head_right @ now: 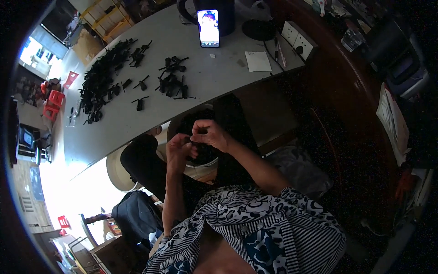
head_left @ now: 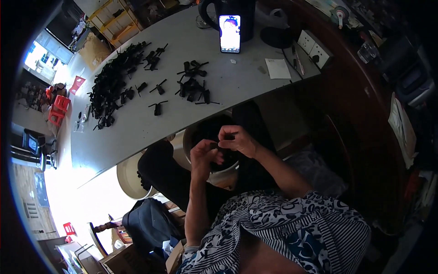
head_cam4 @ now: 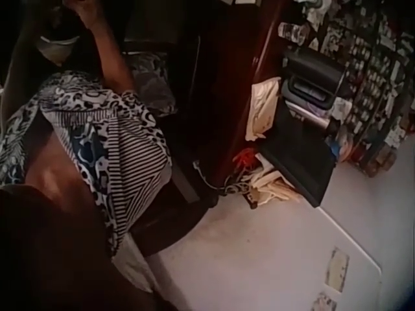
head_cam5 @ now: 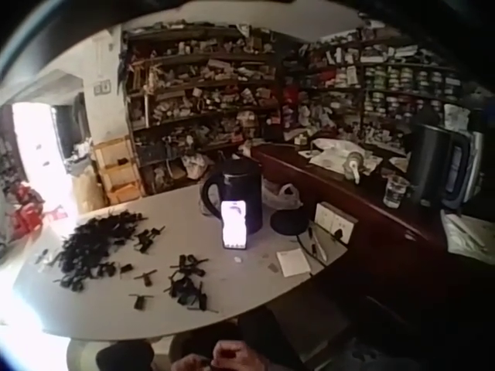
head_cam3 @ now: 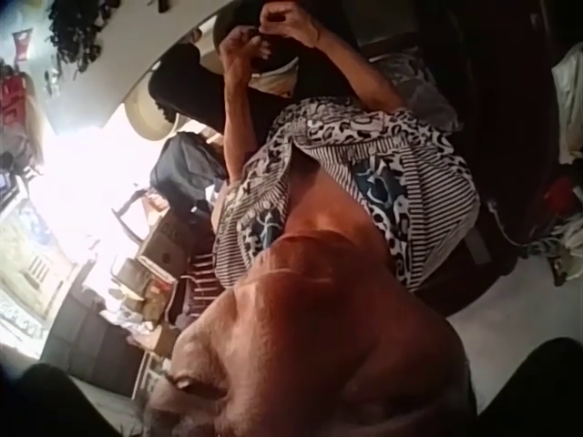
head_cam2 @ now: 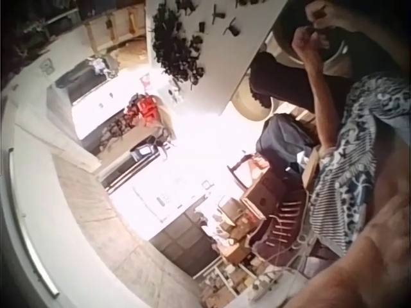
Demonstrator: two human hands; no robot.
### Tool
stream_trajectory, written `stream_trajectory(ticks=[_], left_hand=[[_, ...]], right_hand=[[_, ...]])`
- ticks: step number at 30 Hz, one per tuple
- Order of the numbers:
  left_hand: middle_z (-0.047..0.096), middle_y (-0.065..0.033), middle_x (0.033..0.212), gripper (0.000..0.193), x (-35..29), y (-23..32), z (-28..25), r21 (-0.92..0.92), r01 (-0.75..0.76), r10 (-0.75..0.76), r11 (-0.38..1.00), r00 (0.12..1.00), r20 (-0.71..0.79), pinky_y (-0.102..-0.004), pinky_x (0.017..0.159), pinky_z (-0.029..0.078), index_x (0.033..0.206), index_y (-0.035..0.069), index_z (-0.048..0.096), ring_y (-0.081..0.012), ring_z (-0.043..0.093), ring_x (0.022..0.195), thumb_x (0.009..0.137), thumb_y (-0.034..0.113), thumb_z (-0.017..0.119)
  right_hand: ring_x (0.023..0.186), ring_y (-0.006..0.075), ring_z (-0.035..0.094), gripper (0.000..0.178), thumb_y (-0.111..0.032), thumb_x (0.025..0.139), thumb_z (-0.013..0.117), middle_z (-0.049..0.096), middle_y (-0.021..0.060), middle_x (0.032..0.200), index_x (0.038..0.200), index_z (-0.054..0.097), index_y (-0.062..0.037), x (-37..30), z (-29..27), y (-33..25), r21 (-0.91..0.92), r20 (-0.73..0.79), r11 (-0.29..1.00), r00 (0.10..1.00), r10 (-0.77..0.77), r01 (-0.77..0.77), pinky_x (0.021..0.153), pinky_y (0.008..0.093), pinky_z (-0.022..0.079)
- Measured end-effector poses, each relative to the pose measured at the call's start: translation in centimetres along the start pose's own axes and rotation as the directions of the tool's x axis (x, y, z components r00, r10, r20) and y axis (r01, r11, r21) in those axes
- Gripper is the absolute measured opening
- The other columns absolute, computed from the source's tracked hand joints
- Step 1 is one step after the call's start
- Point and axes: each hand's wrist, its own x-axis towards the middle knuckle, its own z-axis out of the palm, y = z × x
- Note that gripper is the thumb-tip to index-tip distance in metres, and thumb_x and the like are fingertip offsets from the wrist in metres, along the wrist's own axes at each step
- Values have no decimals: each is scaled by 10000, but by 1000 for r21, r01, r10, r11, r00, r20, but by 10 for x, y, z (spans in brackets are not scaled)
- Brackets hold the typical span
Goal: Assembling small plastic and electronic drone components at a workbench.
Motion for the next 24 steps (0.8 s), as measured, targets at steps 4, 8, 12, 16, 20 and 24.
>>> stream_trajectory(ticks=[4, 8, 12, 16, 20, 24], left_hand=[[591, -68, 703, 89, -2, 10, 11, 178, -9, 5, 984, 1000, 23, -232, 513, 484, 901, 3, 522, -133, 586, 571, 815, 2, 501], [598, -79, 725, 83, -4, 9, 19, 251, -83, 118, 964, 985, -127, -232, 528, 490, 878, -3, 514, -131, 595, 597, 803, -38, 511], [604, -89, 727, 93, -3, -2, 19, 351, -142, 203, 926, 969, -143, -229, 532, 487, 873, -5, 509, -131, 602, 620, 799, -62, 513], [615, -93, 711, 80, -9, -4, 22, 563, -183, 319, 806, 935, -153, -238, 526, 485, 872, -12, 502, -117, 596, 606, 805, -49, 524], [625, -87, 710, 76, -16, -3, 23, 768, -278, 514, 577, 854, -76, -254, 494, 468, 863, -9, 508, -104, 588, 588, 804, -7, 555], [605, -64, 696, 70, -11, 0, 16, 728, -191, 406, 658, 905, -130, -249, 502, 450, 843, -2, 515, -102, 569, 577, 799, 15, 566]], right_hand=[[555, 28, 423, 202, -164, 759, 692, 495, -36, 664, 733, 516, -69, 2, -7, 11, -85, 84, 992, 992, 99, -92, 463, 188, 334], [542, 30, 414, 185, -159, 787, 663, 477, -36, 660, 731, 514, -64, -1, 11, 20, 12, -134, 1000, 991, 22, -20, 455, 193, 341], [575, 32, 424, 176, -146, 833, 605, 456, -30, 665, 723, 502, -56, -1, 27, 26, 170, -288, 982, 957, -26, 78, 480, 199, 353], [590, 37, 423, 194, -150, 856, 576, 435, -34, 666, 714, 484, -56, 3, 32, 34, 27, -288, 988, 947, -139, 154, 495, 202, 357], [564, 37, 402, 200, -170, 863, 568, 409, -37, 648, 717, 473, -72, 5, 36, 30, 142, -243, 988, 970, -21, 57, 472, 214, 339], [499, 46, 381, 247, -257, 892, 529, 381, -44, 580, 721, 481, -85, 8, 27, 43, 170, -187, 983, 978, 95, -63, 427, 238, 317]])
